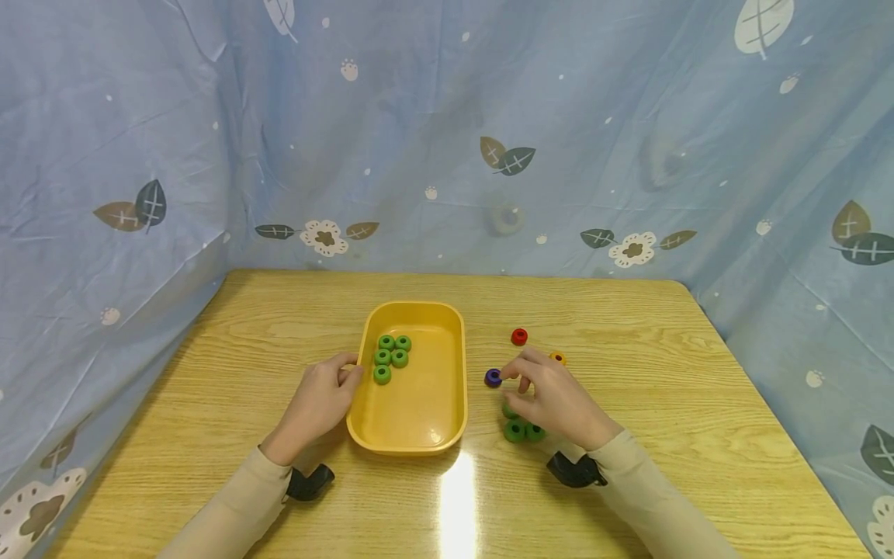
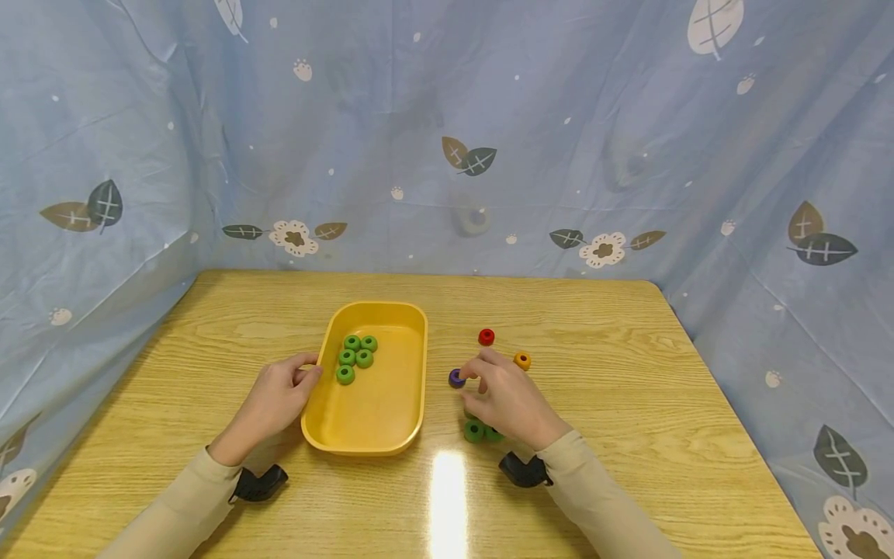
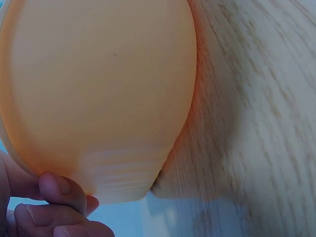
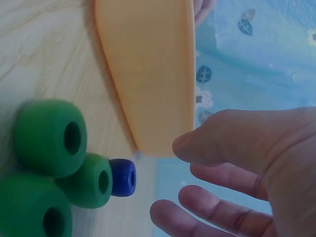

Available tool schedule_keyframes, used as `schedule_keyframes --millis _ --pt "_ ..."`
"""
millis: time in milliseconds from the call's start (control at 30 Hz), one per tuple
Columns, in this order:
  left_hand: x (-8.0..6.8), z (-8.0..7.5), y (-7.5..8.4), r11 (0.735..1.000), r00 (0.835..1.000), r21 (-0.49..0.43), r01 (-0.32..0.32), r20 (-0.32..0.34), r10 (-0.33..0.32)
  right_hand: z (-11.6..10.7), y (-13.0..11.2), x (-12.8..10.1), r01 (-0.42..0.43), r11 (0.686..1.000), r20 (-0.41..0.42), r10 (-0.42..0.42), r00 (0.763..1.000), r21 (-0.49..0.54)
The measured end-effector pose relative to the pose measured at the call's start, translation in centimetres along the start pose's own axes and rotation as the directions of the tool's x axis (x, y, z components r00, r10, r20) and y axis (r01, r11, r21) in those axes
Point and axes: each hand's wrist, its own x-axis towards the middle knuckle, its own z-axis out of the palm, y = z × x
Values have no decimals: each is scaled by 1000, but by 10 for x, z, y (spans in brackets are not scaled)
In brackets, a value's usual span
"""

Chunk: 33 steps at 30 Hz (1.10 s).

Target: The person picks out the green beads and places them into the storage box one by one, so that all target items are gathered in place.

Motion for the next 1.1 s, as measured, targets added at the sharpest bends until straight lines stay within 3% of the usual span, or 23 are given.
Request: schedule_keyframes --millis 733,1100 --pt "1 0 0 1000 1000 1 -14 3 14 6 10 -2 -22 999 130 26 991 -35" --pt "0 0 0 1000 1000 -5 -14 4 14 11 11 -1 -49 997 151 57 987 -61"
